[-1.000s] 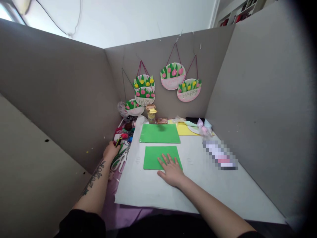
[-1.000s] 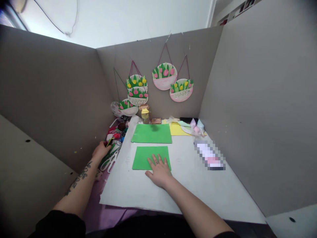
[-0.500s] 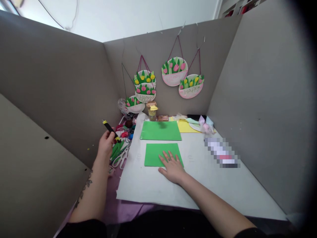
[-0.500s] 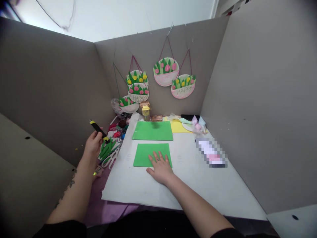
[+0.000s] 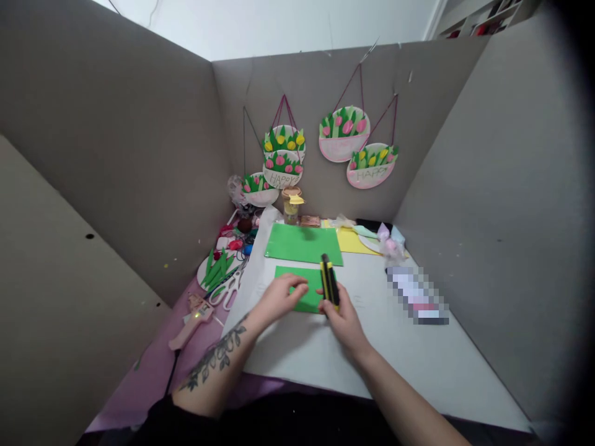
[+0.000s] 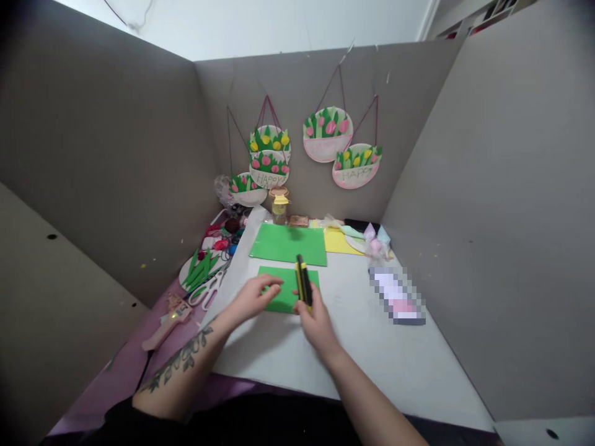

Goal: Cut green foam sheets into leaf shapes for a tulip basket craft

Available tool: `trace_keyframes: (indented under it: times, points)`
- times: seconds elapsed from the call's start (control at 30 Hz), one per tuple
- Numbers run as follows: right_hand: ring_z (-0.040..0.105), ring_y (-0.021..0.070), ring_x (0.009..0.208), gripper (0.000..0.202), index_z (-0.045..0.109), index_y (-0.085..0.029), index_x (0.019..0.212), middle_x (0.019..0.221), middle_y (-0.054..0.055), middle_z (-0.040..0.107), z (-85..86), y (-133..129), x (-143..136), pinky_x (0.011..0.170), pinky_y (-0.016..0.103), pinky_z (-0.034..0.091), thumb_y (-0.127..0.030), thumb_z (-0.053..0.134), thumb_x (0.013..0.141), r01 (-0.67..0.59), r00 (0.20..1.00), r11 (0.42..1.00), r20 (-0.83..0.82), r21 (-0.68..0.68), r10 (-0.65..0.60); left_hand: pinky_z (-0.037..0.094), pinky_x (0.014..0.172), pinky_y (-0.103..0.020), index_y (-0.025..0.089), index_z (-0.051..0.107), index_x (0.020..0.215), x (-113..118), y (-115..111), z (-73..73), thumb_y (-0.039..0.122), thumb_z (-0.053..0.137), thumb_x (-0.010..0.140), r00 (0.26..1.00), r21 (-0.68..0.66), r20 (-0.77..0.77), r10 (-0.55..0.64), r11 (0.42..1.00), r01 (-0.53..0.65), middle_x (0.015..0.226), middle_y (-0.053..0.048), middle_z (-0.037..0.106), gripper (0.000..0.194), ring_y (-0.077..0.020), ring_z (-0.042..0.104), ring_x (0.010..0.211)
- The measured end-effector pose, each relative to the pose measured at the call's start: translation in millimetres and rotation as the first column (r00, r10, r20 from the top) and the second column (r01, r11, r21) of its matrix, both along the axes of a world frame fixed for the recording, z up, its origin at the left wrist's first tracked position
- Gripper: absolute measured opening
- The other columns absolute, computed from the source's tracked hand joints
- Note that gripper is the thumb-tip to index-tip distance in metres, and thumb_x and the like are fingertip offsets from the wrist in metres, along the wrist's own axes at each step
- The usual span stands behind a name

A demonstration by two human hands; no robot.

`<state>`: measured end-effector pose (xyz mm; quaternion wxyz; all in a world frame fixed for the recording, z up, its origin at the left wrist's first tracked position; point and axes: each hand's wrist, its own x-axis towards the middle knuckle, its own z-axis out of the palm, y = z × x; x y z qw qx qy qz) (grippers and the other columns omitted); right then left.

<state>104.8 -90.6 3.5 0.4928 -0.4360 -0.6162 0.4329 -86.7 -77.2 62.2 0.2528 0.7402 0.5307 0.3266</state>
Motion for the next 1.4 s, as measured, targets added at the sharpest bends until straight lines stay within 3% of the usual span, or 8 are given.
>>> trace_keyframes:
  times: [0.07, 0.17, 0.27, 0.33, 0.57, 0.9, 1.13, 1.4]
  points:
    - [0.060, 0.0165, 0.073, 0.042, 0.043, -0.023, 0.124, 0.107, 0.008, 0.062, -1.5, 9, 21, 0.070, 0.035, 0.052, -0.037, 0.052, 0.085, 0.080, 0.995, 0.995, -0.063, -0.061, -0.084, 0.043, 0.090, -0.034, 0.018, 0.067, 0.100, -51, 12, 10.6, 0.040, 0.053, 0.085, 0.945, 0.060, -0.248, 0.212, 0.977, -0.203, 0.108, -0.011, 0.067, 0.031, -0.0243, 0.059, 0.100]
    - [0.058, 0.0145, 0.069, 0.034, 0.049, -0.022, 0.114, 0.097, 0.005, 0.063, -4.7, 21, 45, 0.068, 0.033, 0.052, -0.038, 0.054, 0.085, 0.185, 0.974, 0.979, -0.116, -0.083, -0.194, 0.045, 0.086, -0.038, 0.014, 0.063, 0.105, -134, 26, 18.0, 0.041, 0.053, 0.083, 0.656, 0.102, -0.504, 0.562, 0.793, -0.600, 0.109, -0.016, 0.064, 0.035, -0.0302, 0.060, 0.101]
    - [0.059, 0.0136, 0.068, 0.033, 0.049, -0.023, 0.113, 0.100, 0.005, 0.063, -10.1, 25, 51, 0.065, 0.031, 0.052, -0.040, 0.054, 0.086, 0.211, 0.952, 0.970, -0.200, -0.120, -0.232, 0.046, 0.081, -0.043, 0.010, 0.057, 0.111, -190, 32, 10.9, 0.046, 0.054, 0.082, 0.434, 0.014, -0.705, 0.562, 0.622, -0.783, 0.115, -0.022, 0.059, 0.046, -0.0367, 0.059, 0.104]
    - [0.059, 0.0127, 0.067, 0.034, 0.048, -0.023, 0.113, 0.105, 0.006, 0.062, -13.5, 24, 48, 0.063, 0.031, 0.052, -0.042, 0.055, 0.085, 0.191, 0.950, 0.974, -0.227, -0.125, -0.216, 0.046, 0.080, -0.043, 0.007, 0.057, 0.109, -206, 34, 1.8, 0.043, 0.056, 0.082, 0.415, -0.022, -0.734, 0.538, 0.592, -0.806, 0.115, -0.024, 0.059, 0.045, -0.0384, 0.058, 0.107]
    - [0.061, 0.0151, 0.070, 0.044, 0.045, -0.023, 0.120, 0.108, 0.009, 0.063, -16.1, 14, 42, 0.063, 0.032, 0.053, -0.043, 0.057, 0.083, 0.092, 0.972, 0.983, -0.202, -0.156, -0.123, 0.046, 0.079, -0.038, 0.010, 0.054, 0.114, -206, 47, -21.6, 0.037, 0.062, 0.077, 0.426, -0.092, -0.763, 0.486, 0.570, -0.816, 0.112, -0.025, 0.062, 0.047, -0.0347, 0.061, 0.105]
    - [0.061, 0.0156, 0.071, 0.045, 0.045, -0.022, 0.120, 0.107, 0.009, 0.063, -14.8, 12, 41, 0.062, 0.030, 0.051, -0.044, 0.057, 0.083, 0.109, 0.976, 0.980, -0.170, -0.166, -0.137, 0.045, 0.084, -0.043, 0.004, 0.043, 0.130, -213, 50, -34.6, 0.054, 0.054, 0.078, 0.443, -0.095, -0.584, 0.680, 0.485, -0.869, 0.126, -0.031, 0.050, 0.073, -0.0384, 0.057, 0.110]
    - [0.061, 0.0149, 0.072, 0.045, 0.042, -0.024, 0.121, 0.108, 0.007, 0.061, -22.3, 14, 42, 0.065, 0.031, 0.051, -0.044, 0.058, 0.084, 0.107, 0.974, 0.987, -0.187, -0.120, -0.128, 0.039, 0.096, -0.046, 0.013, 0.008, 0.150, -199, 43, -37.4, 0.072, 0.063, 0.059, 0.549, -0.141, -0.614, 0.567, 0.606, -0.783, 0.148, -0.027, 0.024, 0.122, -0.0454, 0.040, 0.127]
    - [0.061, 0.0150, 0.074, 0.045, 0.041, -0.024, 0.123, 0.108, 0.007, 0.060, -25.7, 14, 42, 0.067, 0.032, 0.050, -0.041, 0.058, 0.085, 0.096, 0.972, 0.989, -0.204, -0.114, -0.118, 0.038, 0.098, -0.044, 0.014, 0.007, 0.150, -191, 37, -32.3, 0.062, 0.062, 0.067, 0.551, -0.089, -0.638, 0.537, 0.660, -0.746, 0.147, -0.025, 0.028, 0.111, -0.0422, 0.041, 0.127]
